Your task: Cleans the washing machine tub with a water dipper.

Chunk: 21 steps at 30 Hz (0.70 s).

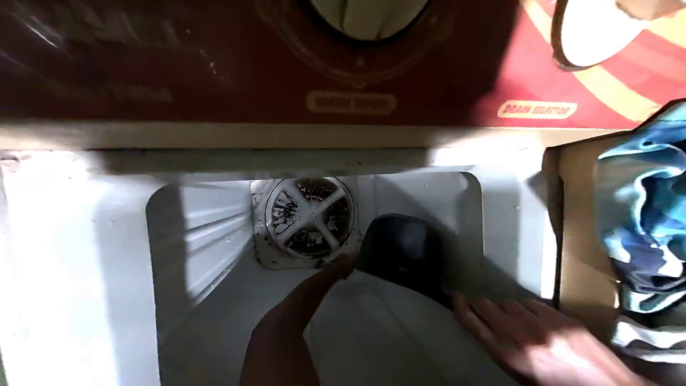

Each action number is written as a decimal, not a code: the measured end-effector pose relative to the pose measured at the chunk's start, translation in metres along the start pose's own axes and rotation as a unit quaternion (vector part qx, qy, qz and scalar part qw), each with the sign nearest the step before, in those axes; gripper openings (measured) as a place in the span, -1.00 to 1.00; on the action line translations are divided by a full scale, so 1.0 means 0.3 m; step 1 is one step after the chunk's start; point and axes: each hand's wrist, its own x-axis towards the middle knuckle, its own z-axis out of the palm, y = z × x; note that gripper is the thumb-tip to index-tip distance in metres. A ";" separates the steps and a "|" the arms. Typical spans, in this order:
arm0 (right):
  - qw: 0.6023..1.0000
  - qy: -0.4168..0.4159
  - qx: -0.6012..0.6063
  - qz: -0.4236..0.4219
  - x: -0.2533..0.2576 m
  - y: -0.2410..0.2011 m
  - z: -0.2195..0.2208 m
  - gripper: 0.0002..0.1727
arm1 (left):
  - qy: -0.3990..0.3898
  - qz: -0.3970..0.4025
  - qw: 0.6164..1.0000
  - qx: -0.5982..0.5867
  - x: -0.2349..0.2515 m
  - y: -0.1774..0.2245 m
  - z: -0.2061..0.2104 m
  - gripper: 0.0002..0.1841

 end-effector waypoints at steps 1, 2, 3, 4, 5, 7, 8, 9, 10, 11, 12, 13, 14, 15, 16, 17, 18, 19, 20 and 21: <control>1.000 0.021 0.003 0.000 0.006 0.025 -0.004 -0.75 | 0.037 -0.071 0.997 0.007 0.025 0.028 0.013 -0.61; 0.999 0.035 0.000 0.003 0.013 0.048 -0.013 -0.72 | 0.058 -0.100 0.993 0.031 0.061 0.016 0.027 -0.58; 0.999 0.038 -0.003 0.008 0.023 0.067 -0.031 -0.72 | 0.070 -0.101 0.990 0.064 0.097 -0.020 0.036 -0.55; 0.999 0.031 -0.006 0.016 0.032 0.083 -0.053 -0.71 | 0.071 -0.097 0.988 0.100 0.119 -0.064 0.030 -0.51; 1.000 0.020 -0.009 0.023 0.037 0.096 -0.074 -0.69 | 0.070 -0.094 0.984 0.136 0.139 -0.125 0.016 -0.47; 1.000 0.008 -0.015 0.026 0.044 0.120 -0.099 -0.64 | 0.085 -0.135 0.972 0.176 0.158 -0.239 -0.045 -0.43; 1.000 0.003 -0.017 0.024 0.047 0.131 -0.106 -0.64 | 0.106 -0.168 0.962 0.185 0.150 -0.290 -0.085 -0.42; 1.000 -0.003 -0.015 0.023 0.049 0.140 -0.110 -0.63 | 0.147 -0.195 0.954 0.176 0.132 -0.336 -0.122 -0.41; 1.000 -0.006 -0.012 0.024 0.050 0.147 -0.111 -0.63 | 0.195 -0.217 0.943 0.161 0.104 -0.365 -0.150 -0.40; 1.000 -0.006 -0.006 0.027 0.052 0.150 -0.110 -0.62 | 0.233 -0.238 0.931 0.145 0.079 -0.383 -0.166 -0.41; 1.000 -0.006 0.000 0.030 0.055 0.151 -0.109 -0.61 | 0.269 -0.257 0.920 0.119 0.062 -0.395 -0.168 -0.41; 0.999 -0.006 0.002 0.032 0.058 0.153 -0.108 -0.61 | 0.292 -0.272 0.912 0.092 0.053 -0.387 -0.155 -0.41; 0.999 -0.007 0.003 0.035 0.060 0.155 -0.109 -0.61 | 0.299 -0.286 0.907 0.072 0.064 -0.369 -0.130 -0.37; 0.999 -0.006 0.002 0.038 0.060 0.156 -0.109 -0.62 | 0.281 -0.303 0.908 0.060 0.089 -0.348 -0.096 -0.31; 0.999 -0.008 0.002 0.039 0.060 0.157 -0.109 -0.62 | 0.276 -0.311 0.908 0.051 0.123 -0.331 -0.055 -0.31; 0.999 -0.013 0.003 0.041 0.060 0.158 -0.109 -0.62 | 0.275 -0.319 0.906 0.033 0.153 -0.307 -0.021 -0.27; 0.999 -0.021 0.004 0.042 0.058 0.158 -0.110 -0.62 | 0.273 -0.323 0.906 0.014 0.176 -0.283 0.010 -0.25; 0.999 -0.026 0.006 0.041 0.058 0.160 -0.109 -0.62 | 0.269 -0.322 0.908 -0.006 0.199 -0.259 0.027 -0.28; 0.999 -0.029 0.006 0.041 0.061 0.164 -0.107 -0.62 | 0.270 -0.315 0.910 -0.018 0.230 -0.239 0.031 -0.36; 0.999 -0.032 0.009 0.041 0.063 0.166 -0.104 -0.62 | 0.271 -0.306 0.912 -0.028 0.256 -0.213 0.034 -0.46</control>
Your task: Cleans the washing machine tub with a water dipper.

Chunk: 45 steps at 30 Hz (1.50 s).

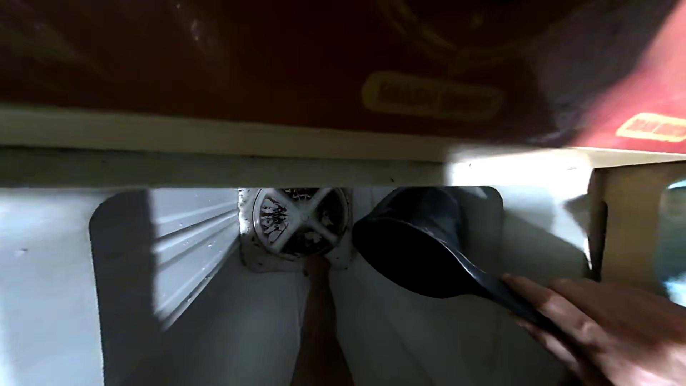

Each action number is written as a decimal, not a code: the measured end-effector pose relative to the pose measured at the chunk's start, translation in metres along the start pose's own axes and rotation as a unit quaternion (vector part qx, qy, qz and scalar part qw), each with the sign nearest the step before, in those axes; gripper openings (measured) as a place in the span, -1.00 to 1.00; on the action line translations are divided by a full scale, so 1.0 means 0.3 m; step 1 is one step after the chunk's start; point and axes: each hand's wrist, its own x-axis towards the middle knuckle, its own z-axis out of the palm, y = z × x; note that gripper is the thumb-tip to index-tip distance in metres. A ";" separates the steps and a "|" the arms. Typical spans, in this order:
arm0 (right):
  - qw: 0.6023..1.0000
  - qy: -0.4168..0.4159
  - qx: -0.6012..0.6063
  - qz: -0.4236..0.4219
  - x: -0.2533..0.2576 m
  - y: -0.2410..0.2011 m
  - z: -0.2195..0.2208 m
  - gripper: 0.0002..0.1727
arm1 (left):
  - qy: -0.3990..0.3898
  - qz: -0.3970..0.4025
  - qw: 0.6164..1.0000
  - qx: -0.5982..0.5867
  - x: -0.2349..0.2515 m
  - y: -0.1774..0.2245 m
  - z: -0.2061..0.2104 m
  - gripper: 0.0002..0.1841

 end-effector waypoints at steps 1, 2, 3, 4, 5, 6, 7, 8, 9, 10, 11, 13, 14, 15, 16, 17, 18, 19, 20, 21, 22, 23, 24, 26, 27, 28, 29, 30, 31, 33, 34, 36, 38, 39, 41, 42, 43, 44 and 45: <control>1.000 -0.003 0.004 0.000 0.004 0.001 0.005 -0.62 | -0.004 0.003 1.000 -0.012 -0.007 0.037 0.011 -0.50; 1.000 -0.003 0.007 0.000 0.008 0.001 0.011 -0.62 | -0.004 0.004 1.000 -0.026 -0.015 0.072 0.032 -0.51; 1.000 -0.002 0.007 -0.001 0.012 0.000 0.017 -0.62 | -0.008 0.002 0.999 -0.052 -0.036 0.105 0.056 -0.48; 1.000 0.002 0.007 -0.002 0.015 0.001 0.020 -0.62 | -0.011 0.001 0.997 -0.076 -0.056 0.138 0.082 -0.44; 1.000 0.005 0.004 -0.003 0.016 0.005 0.021 -0.62 | -0.011 0.009 0.995 -0.094 -0.080 0.168 0.102 -0.42; 1.000 0.007 0.001 -0.005 0.017 0.008 0.021 -0.63 | -0.006 0.027 0.995 -0.096 -0.097 0.190 0.119 -0.43; 1.000 0.010 0.000 -0.007 0.017 0.012 0.024 -0.63 | 0.001 0.050 0.995 -0.085 -0.104 0.198 0.128 -0.44; 1.000 0.011 0.001 -0.010 0.018 0.014 0.027 -0.63 | 0.008 0.070 0.994 -0.079 -0.102 0.192 0.126 -0.44; 1.000 0.010 0.003 -0.011 0.021 0.015 0.028 -0.63 | 0.012 0.086 0.994 -0.070 -0.091 0.176 0.118 -0.43; 1.000 0.007 0.005 -0.012 0.023 0.015 0.028 -0.63 | 0.006 0.091 0.995 -0.040 -0.065 0.153 0.113 -0.43; 1.000 0.004 0.005 -0.014 0.025 0.013 0.028 -0.62 | -0.001 0.089 0.996 -0.008 -0.029 0.118 0.115 -0.46; 1.000 0.007 0.005 -0.017 0.029 0.013 0.027 -0.62 | 0.007 0.076 0.997 -0.011 0.053 0.045 0.107 -0.52; 1.000 0.009 0.006 -0.017 0.030 0.014 0.027 -0.63 | 0.018 0.069 0.997 -0.039 0.084 0.011 0.093 -0.50; 1.000 0.012 0.007 -0.019 0.030 0.012 0.029 -0.63 | 0.019 0.062 0.997 -0.051 0.096 -0.022 0.072 -0.47; 1.000 0.016 0.008 -0.023 0.031 0.013 0.033 -0.63 | 0.023 0.050 0.996 -0.074 0.099 -0.053 0.047 -0.40; 0.999 0.022 0.006 -0.026 0.032 0.018 0.036 -0.63 | 0.028 0.039 0.994 -0.102 0.098 -0.071 0.018 -0.31; 0.999 0.030 0.002 -0.026 0.029 0.023 0.041 -0.63 | 0.028 0.030 0.993 -0.110 0.107 -0.090 -0.010 -0.24; 0.999 0.037 -0.001 -0.026 0.025 0.026 0.046 -0.63 | 0.023 0.027 0.996 -0.081 0.115 -0.116 -0.037 -0.25; 0.999 0.041 -0.002 -0.027 0.025 0.026 0.050 -0.63 | 0.021 0.034 0.999 -0.034 0.116 -0.150 -0.068 -0.31; 0.999 0.042 -0.001 -0.029 0.028 0.024 0.053 -0.63 | 0.005 0.042 0.998 0.038 0.106 -0.184 -0.106 -0.39; 0.999 0.040 0.004 -0.030 0.030 0.023 0.054 -0.63 | -0.024 0.050 0.989 0.135 0.089 -0.212 -0.137 -0.48; 0.999 0.037 0.009 -0.031 0.031 0.021 0.054 -0.63 | -0.046 0.057 0.975 0.209 0.079 -0.231 -0.156 -0.53; 0.999 0.034 0.014 -0.031 0.031 0.020 0.055 -0.63 | -0.061 0.068 0.962 0.258 0.073 -0.241 -0.171 -0.54; 0.999 0.030 0.012 -0.030 0.028 0.022 0.054 -0.64 | -0.075 0.099 0.949 0.291 0.073 -0.250 -0.188 -0.52; 0.999 0.028 0.012 -0.031 0.029 0.021 0.055 -0.64 | -0.070 0.105 0.951 0.282 0.077 -0.265 -0.202 -0.53; 0.999 0.028 0.013 -0.032 0.033 0.020 0.056 -0.64 | -0.046 0.099 0.967 0.229 0.086 -0.284 -0.221 -0.55; 0.999 0.026 0.013 -0.032 0.034 0.019 0.056 -0.64 | -0.007 0.090 0.985 0.145 0.093 -0.304 -0.241 -0.53; 0.999 0.025 0.014 -0.031 0.033 0.018 0.056 -0.65 | 0.044 0.086 0.994 0.054 0.097 -0.321 -0.265 -0.44; 0.999 0.026 0.016 -0.031 0.033 0.017 0.059 -0.65 | 0.087 0.078 0.993 -0.028 0.097 -0.327 -0.297 -0.36; 0.999 0.029 0.019 -0.036 0.035 0.015 0.065 -0.64 | 0.105 0.054 0.993 0.003 0.090 -0.314 -0.345 -0.36; 0.999 0.028 0.023 -0.040 0.037 0.013 0.067 -0.64 | 0.091 0.042 0.994 0.050 0.084 -0.302 -0.346 -0.42; 0.998 0.024 0.031 -0.046 0.040 0.004 0.069 -0.65 | 0.049 0.021 0.993 0.110 0.072 -0.271 -0.290 -0.49; 0.998 0.022 0.033 -0.048 0.042 0.002 0.070 -0.67 | 0.008 0.020 0.995 0.096 0.055 -0.219 -0.187 -0.43; 0.998 0.020 0.034 -0.049 0.043 0.001 0.072 -0.67 | -0.002 0.026 0.998 0.064 0.056 -0.194 -0.136 -0.40; 0.998 0.014 0.038 -0.048 0.050 -0.001 0.074 -0.67 | -0.022 0.048 0.998 0.017 0.070 -0.133 -0.052 -0.43; 0.998 0.011 0.038 -0.047 0.051 -0.001 0.074 -0.66 | -0.042 0.049 0.998 0.012 0.067 -0.095 -0.025 -0.44; 0.998 0.008 0.036 -0.047 0.052 0.000 0.073 -0.65 | -0.060 0.051 0.997 0.011 0.057 -0.059 -0.007 -0.45; 0.998 0.008 0.034 -0.047 0.052 0.002 0.074 -0.65 | -0.075 0.058 0.995 0.011 0.043 -0.032 0.003 -0.47; 0.998 0.011 0.035 -0.048 0.052 0.001 0.078 -0.64 | -0.082 0.068 0.994 0.006 0.025 -0.020 0.003 -0.49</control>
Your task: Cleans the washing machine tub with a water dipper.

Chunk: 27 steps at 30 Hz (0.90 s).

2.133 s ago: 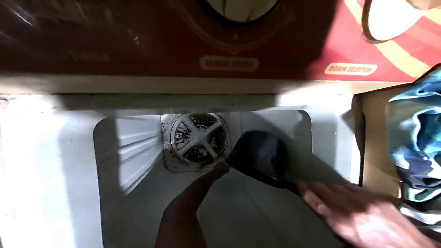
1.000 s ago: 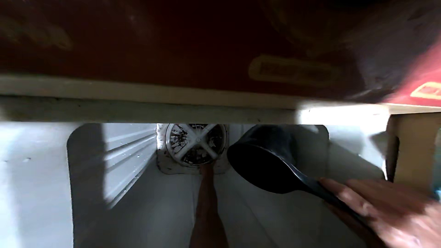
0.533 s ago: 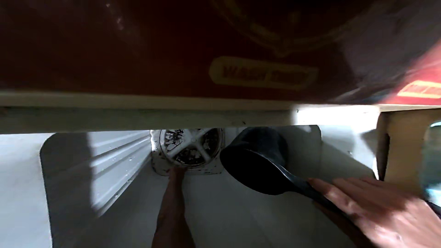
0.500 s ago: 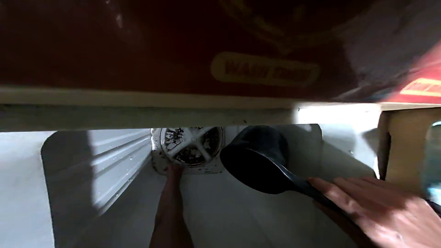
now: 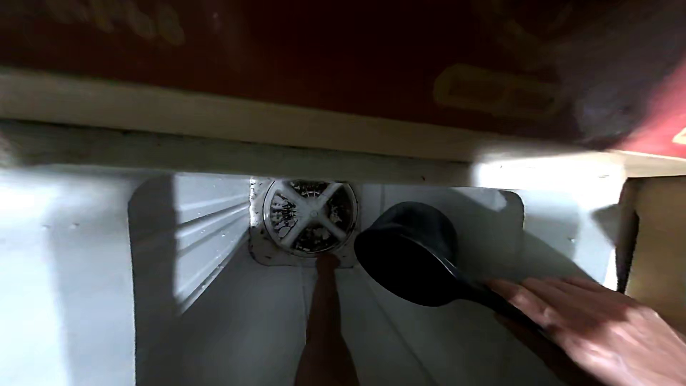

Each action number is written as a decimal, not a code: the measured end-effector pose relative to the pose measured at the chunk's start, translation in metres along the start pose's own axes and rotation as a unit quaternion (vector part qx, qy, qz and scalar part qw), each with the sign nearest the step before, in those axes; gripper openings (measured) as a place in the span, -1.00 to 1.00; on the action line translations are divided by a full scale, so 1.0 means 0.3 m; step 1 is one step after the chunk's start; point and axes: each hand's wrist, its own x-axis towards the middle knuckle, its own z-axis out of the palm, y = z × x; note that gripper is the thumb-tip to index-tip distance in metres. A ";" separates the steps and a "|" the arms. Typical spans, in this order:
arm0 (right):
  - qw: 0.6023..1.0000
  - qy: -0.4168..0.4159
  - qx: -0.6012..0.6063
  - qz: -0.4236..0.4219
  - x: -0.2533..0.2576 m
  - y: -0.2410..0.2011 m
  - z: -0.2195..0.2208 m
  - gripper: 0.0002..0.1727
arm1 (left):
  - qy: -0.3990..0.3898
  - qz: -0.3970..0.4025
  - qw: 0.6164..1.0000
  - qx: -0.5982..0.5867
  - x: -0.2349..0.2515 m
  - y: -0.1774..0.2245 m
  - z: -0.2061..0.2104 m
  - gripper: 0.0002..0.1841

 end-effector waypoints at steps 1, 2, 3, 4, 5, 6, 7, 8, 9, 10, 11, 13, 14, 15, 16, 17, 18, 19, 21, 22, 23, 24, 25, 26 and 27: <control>1.000 0.003 0.001 -0.001 0.001 0.000 0.004 -0.64 | 0.002 0.009 1.000 0.004 -0.007 0.003 -0.002 -0.51; 1.000 0.006 0.001 -0.002 0.002 0.001 0.004 -0.64 | 0.015 0.021 0.999 0.023 -0.002 0.002 -0.010 -0.51; 1.000 0.010 -0.002 0.000 0.003 0.003 0.003 -0.64 | 0.040 0.036 0.997 0.053 0.012 -0.001 -0.026 -0.53; 1.000 0.016 -0.004 0.002 0.003 0.006 0.003 -0.64 | 0.069 0.050 0.993 0.083 0.024 -0.006 -0.054 -0.57; 1.000 0.022 -0.006 0.002 0.004 0.007 0.004 -0.65 | 0.099 0.066 0.987 0.111 0.038 -0.023 -0.091 -0.59; 1.000 0.023 -0.005 0.002 0.005 0.008 0.005 -0.65 | 0.122 0.077 0.981 0.128 0.054 -0.051 -0.133 -0.61; 1.000 0.022 -0.003 0.002 0.006 0.008 0.003 -0.65 | 0.136 0.082 0.978 0.132 0.076 -0.082 -0.175 -0.61; 1.000 0.022 -0.001 0.002 0.007 0.009 0.001 -0.65 | 0.139 0.084 0.978 0.132 0.093 -0.107 -0.215 -0.60; 1.000 0.021 0.000 0.002 0.009 0.008 -0.002 -0.64 | 0.135 0.083 0.978 0.133 0.107 -0.126 -0.248 -0.59; 1.000 0.019 0.003 0.003 0.011 0.006 -0.005 -0.64 | 0.126 0.088 0.977 0.148 0.114 -0.136 -0.269 -0.59; 1.000 0.015 0.009 0.005 0.012 0.003 -0.007 -0.64 | 0.119 0.100 0.973 0.169 0.116 -0.144 -0.272 -0.61; 1.000 0.007 0.017 0.009 0.014 0.000 -0.012 -0.63 | 0.102 0.108 0.974 0.174 0.127 -0.132 -0.243 -0.59; 1.000 0.006 0.017 0.011 0.016 0.001 -0.013 -0.63 | 0.086 0.108 0.975 0.174 0.124 -0.106 -0.221 -0.58; 1.000 0.004 0.017 0.012 0.018 0.001 -0.013 -0.63 | 0.072 0.106 0.976 0.177 0.128 -0.079 -0.195 -0.58; 1.000 0.003 0.017 0.014 0.018 0.001 -0.012 -0.63 | 0.056 0.096 0.981 0.160 0.118 -0.046 -0.176 -0.58; 1.000 0.002 0.017 0.015 0.017 0.001 -0.011 -0.63 | 0.047 0.092 0.986 0.131 0.103 -0.017 -0.162 -0.57; 1.000 0.004 0.017 0.015 0.016 0.002 -0.010 -0.63 | 0.051 0.091 0.991 0.086 0.078 0.013 -0.155 -0.56; 1.000 0.006 0.016 0.016 0.018 0.005 -0.011 -0.63 | 0.066 0.091 0.994 0.014 0.044 0.049 -0.154 -0.54; 1.000 0.009 0.018 0.018 0.017 0.005 -0.011 -0.63 | 0.091 0.079 0.988 -0.094 -0.018 0.105 -0.129 -0.53; 1.000 0.009 0.020 0.019 0.018 0.004 -0.012 -0.63 | 0.097 0.064 0.987 -0.108 -0.025 0.123 -0.113 -0.54; 1.000 0.012 0.020 0.021 0.016 0.004 -0.011 -0.63 | 0.100 0.055 0.989 -0.096 -0.019 0.134 -0.094 -0.55; 0.999 0.016 0.021 0.023 0.015 0.003 -0.010 -0.62 | 0.106 0.057 0.991 -0.050 -0.004 0.139 -0.076 -0.57; 0.999 0.020 0.021 0.022 0.014 0.003 -0.008 -0.62 | 0.116 0.057 0.991 -0.023 0.015 0.137 -0.060 -0.56; 0.999 0.022 0.021 0.021 0.014 0.005 -0.006 -0.62 | 0.135 0.054 0.989 -0.027 0.036 0.129 -0.043 -0.55; 0.999 0.021 0.022 0.021 0.015 0.007 -0.007 -0.62 | 0.156 0.060 0.985 -0.043 0.055 0.113 -0.029 -0.53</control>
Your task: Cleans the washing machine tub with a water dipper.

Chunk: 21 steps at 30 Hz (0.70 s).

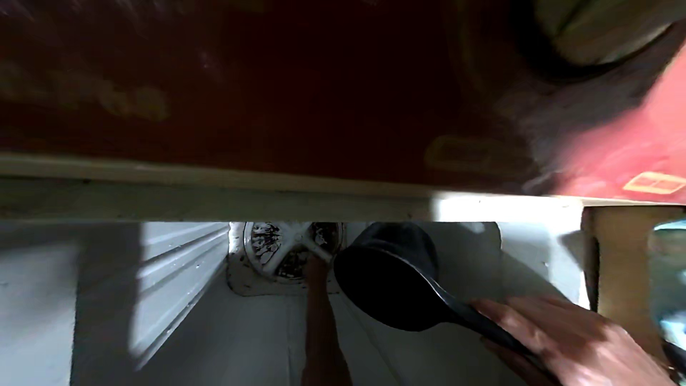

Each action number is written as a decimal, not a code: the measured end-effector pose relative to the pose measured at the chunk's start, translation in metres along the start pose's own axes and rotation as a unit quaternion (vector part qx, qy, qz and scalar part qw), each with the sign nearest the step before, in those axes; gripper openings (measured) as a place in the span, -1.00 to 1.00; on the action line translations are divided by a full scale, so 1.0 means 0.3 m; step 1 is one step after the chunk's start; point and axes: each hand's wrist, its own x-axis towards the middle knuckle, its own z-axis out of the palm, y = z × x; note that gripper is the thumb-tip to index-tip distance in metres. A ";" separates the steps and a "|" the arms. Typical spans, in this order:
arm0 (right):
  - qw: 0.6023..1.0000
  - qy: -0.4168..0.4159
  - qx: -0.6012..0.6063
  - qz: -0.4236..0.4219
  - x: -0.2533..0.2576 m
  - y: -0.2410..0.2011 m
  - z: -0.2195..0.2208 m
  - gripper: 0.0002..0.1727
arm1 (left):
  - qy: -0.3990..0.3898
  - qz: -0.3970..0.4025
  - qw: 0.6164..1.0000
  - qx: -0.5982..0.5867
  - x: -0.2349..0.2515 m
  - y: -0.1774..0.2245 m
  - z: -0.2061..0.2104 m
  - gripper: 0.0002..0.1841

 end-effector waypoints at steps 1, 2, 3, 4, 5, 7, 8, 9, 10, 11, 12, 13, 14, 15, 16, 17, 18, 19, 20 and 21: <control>1.000 -0.003 0.001 0.000 -0.001 0.001 -0.001 -0.62 | 0.005 0.002 1.000 -0.005 0.010 -0.019 0.006 -0.54; 1.000 -0.005 0.002 0.000 -0.003 0.000 0.000 -0.63 | -0.002 0.006 1.000 0.003 0.013 -0.038 -0.006 -0.54; 1.000 -0.008 0.003 0.001 -0.006 -0.001 -0.001 -0.63 | -0.016 0.012 1.000 0.014 0.006 -0.051 -0.038 -0.54; 1.000 -0.008 0.004 0.002 -0.008 -0.001 -0.002 -0.63 | -0.033 0.018 0.999 0.031 0.004 -0.066 -0.076 -0.56; 1.000 -0.006 0.003 0.002 -0.009 -0.001 -0.002 -0.63 | -0.057 0.017 0.997 0.058 0.014 -0.091 -0.108 -0.56; 1.000 -0.004 0.005 0.002 -0.010 -0.001 -0.004 -0.64 | -0.078 0.019 0.989 0.123 0.067 -0.169 -0.133 -0.55; 1.000 -0.006 0.009 0.000 -0.008 -0.003 -0.005 -0.65 | -0.081 0.021 0.983 0.161 0.095 -0.212 -0.143 -0.55; 1.000 -0.009 0.013 -0.001 -0.007 -0.004 -0.008 -0.65 | -0.082 0.023 0.979 0.186 0.116 -0.245 -0.153 -0.58; 1.000 -0.012 0.016 -0.003 -0.007 -0.006 -0.011 -0.66 | -0.082 0.013 0.979 0.185 0.124 -0.262 -0.176 -0.61; 1.000 -0.015 0.019 -0.005 -0.006 -0.008 -0.013 -0.66 | -0.071 -0.007 0.984 0.166 0.129 -0.266 -0.206 -0.61; 1.000 -0.018 0.020 -0.008 -0.005 -0.009 -0.015 -0.66 | -0.063 -0.024 0.985 0.159 0.138 -0.262 -0.235 -0.59; 1.000 -0.021 0.020 -0.010 -0.005 -0.009 -0.016 -0.67 | -0.051 -0.027 0.986 0.158 0.151 -0.262 -0.252 -0.58; 0.999 -0.022 0.019 -0.013 -0.004 -0.009 -0.015 -0.67 | -0.042 -0.026 0.986 0.158 0.163 -0.267 -0.259 -0.59; 0.999 -0.024 0.021 -0.014 -0.002 -0.012 -0.015 -0.67 | -0.040 -0.027 0.986 0.161 0.166 -0.267 -0.258 -0.59; 0.999 -0.025 0.021 -0.014 -0.001 -0.014 -0.015 -0.67 | -0.046 -0.031 0.985 0.163 0.161 -0.256 -0.247 -0.60; 0.999 -0.026 0.023 -0.013 -0.001 -0.014 -0.014 -0.67 | -0.059 -0.030 0.983 0.170 0.149 -0.233 -0.228 -0.59; 0.999 -0.026 0.024 -0.012 0.000 -0.014 -0.014 -0.66 | -0.074 -0.022 0.983 0.168 0.122 -0.203 -0.205 -0.57; 0.999 -0.025 0.023 -0.012 0.000 -0.012 -0.013 -0.66 | -0.076 -0.008 0.989 0.129 0.083 -0.172 -0.182 -0.56; 1.000 -0.021 0.020 -0.012 0.001 -0.009 -0.012 -0.65 | -0.063 0.005 0.996 0.068 0.046 -0.139 -0.157 -0.56; 1.000 -0.018 0.015 -0.010 0.001 -0.006 -0.011 -0.65 | -0.050 0.016 0.999 0.007 0.020 -0.103 -0.134 -0.55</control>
